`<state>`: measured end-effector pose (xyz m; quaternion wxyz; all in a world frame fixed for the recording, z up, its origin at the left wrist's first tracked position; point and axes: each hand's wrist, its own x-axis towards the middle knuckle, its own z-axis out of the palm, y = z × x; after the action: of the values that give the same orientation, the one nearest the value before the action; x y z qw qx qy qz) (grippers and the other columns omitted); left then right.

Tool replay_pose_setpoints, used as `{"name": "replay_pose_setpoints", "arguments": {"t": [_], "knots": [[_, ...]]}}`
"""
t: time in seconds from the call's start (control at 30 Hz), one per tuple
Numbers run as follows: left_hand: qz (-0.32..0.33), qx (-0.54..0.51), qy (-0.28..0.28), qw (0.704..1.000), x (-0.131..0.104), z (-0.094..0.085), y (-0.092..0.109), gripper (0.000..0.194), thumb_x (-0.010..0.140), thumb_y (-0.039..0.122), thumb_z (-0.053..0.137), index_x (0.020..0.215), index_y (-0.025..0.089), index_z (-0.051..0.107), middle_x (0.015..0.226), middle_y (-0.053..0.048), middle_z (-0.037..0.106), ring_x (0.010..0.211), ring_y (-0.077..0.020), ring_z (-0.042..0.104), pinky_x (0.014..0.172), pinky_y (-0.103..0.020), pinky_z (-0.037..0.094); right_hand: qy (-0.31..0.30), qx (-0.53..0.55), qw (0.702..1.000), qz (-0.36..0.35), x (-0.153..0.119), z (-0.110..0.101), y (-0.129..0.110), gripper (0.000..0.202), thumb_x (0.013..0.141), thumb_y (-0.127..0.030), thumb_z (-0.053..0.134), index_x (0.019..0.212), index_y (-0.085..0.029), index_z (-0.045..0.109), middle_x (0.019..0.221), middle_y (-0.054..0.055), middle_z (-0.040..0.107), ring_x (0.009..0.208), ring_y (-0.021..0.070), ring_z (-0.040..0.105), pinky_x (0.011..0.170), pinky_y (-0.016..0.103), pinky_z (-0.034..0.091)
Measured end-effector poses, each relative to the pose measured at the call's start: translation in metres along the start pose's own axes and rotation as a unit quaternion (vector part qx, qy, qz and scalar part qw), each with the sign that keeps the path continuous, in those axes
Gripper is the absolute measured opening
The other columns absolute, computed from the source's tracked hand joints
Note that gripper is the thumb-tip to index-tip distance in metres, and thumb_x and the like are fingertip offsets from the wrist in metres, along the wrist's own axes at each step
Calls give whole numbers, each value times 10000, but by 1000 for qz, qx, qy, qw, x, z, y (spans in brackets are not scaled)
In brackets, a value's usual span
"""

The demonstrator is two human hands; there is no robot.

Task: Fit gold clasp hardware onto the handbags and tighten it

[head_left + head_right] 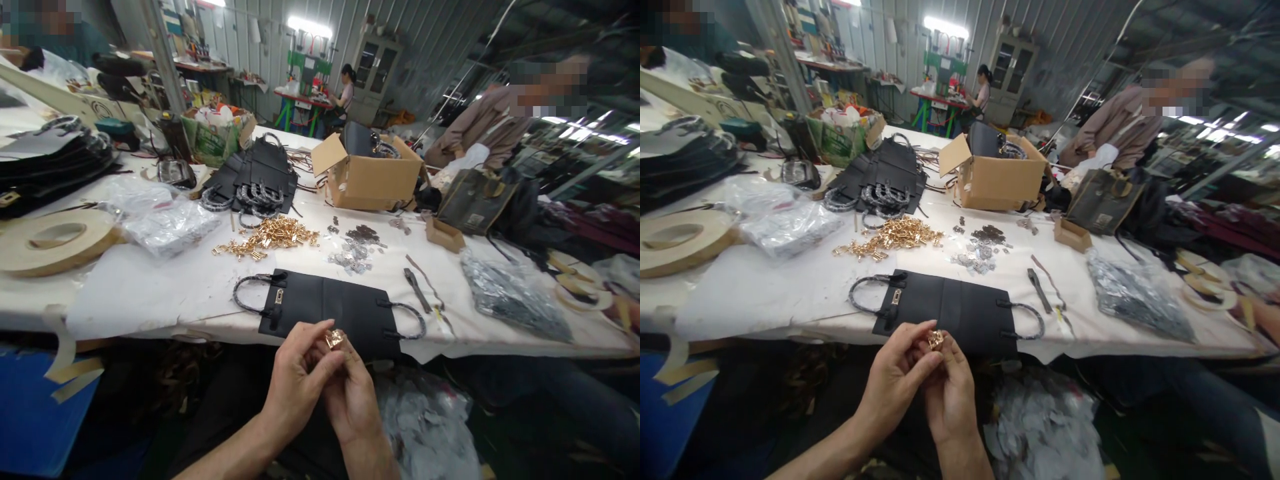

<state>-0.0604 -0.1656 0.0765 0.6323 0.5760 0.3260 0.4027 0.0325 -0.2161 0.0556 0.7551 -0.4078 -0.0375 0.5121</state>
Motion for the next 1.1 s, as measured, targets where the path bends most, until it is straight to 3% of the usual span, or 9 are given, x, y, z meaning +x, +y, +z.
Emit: {"name": "replay_pose_setpoints", "arguments": {"t": [0.07, 0.17, 0.37, 0.5, 0.6, 0.7, 0.87, 1.1], "knots": [[-11, -6, -11, 1000, 0, -2, -1, 435, 865, 321, 777, 1288, 259, 698, 1056, -72, 680, 870, -191, 662, 785, -270, 552, -15, 19, 999, 24, -1, 0, 4, 275, 832, -407, 820, 1024, -213, 791, 1104, 80, 771, 1023, 242, 728, 963, 420, 589], [-15, 30, 0, 999, 0, -5, -2, 347, 849, 313, 793, 1187, 252, 746, 1046, -73, 725, 880, -207, 678, 815, -286, 550, -13, 30, 999, 26, -3, -3, 11, 288, 835, -418, 809, 1041, -217, 796, 1132, 84, 770, 1075, 260, 718, 1029, 462, 563], [7, 53, 1, 999, 2, -10, 2, 200, 870, 302, 769, 1063, 263, 802, 1028, -71, 764, 925, -232, 696, 854, -306, 538, 29, 15, 999, -8, -8, -13, 22, 280, 798, -398, 854, 1029, -253, 786, 1122, 50, 769, 1071, 215, 717, 961, 348, 594], [31, 73, 2, 997, 5, -16, 2, 184, 892, 302, 753, 1067, 280, 807, 1037, -67, 769, 943, -231, 701, 865, -308, 540, 17, -111, 990, -90, -8, -18, 18, 307, 835, -397, 831, 1092, -246, 755, 1105, 58, 755, 1006, 215, 719, 919, 350, 592], [54, 82, -3, 995, 7, -24, 2, 179, 889, 293, 758, 1058, 282, 816, 1036, -76, 775, 944, -239, 707, 876, -325, 545, 4, -249, 941, -228, -6, -25, 9, 262, 848, -320, 821, 1089, -239, 758, 1134, 65, 721, 1053, 215, 685, 922, 322, 575], [82, 91, -21, 992, 9, -32, 2, 186, 890, 272, 758, 1062, 296, 823, 1019, -80, 783, 942, -244, 713, 875, -335, 550, -30, -351, 882, -314, -3, -29, -2, 140, 852, -241, 806, 990, -238, 779, 1025, 58, 706, 983, 210, 677, 856, 306, 576], [111, 89, -79, 987, 9, -39, 2, 219, 886, 236, 760, 1085, 305, 820, 1012, -88, 789, 925, -240, 725, 844, -327, 564, -98, -440, 813, -369, -1, -29, -19, 175, 883, -132, 741, 979, -273, 783, 915, 31, 693, 839, 185, 679, 724, 285, 567], [111, 84, -83, 987, 6, -34, -2, 161, 897, 244, 755, 1046, 261, 813, 915, -67, 786, 832, -201, 730, 776, -278, 565, -131, -469, 762, -427, -4, -32, -27, 272, 875, -45, 717, 989, -285, 775, 898, 16, 703, 800, 172, 682, 692, 284, 568]]}}
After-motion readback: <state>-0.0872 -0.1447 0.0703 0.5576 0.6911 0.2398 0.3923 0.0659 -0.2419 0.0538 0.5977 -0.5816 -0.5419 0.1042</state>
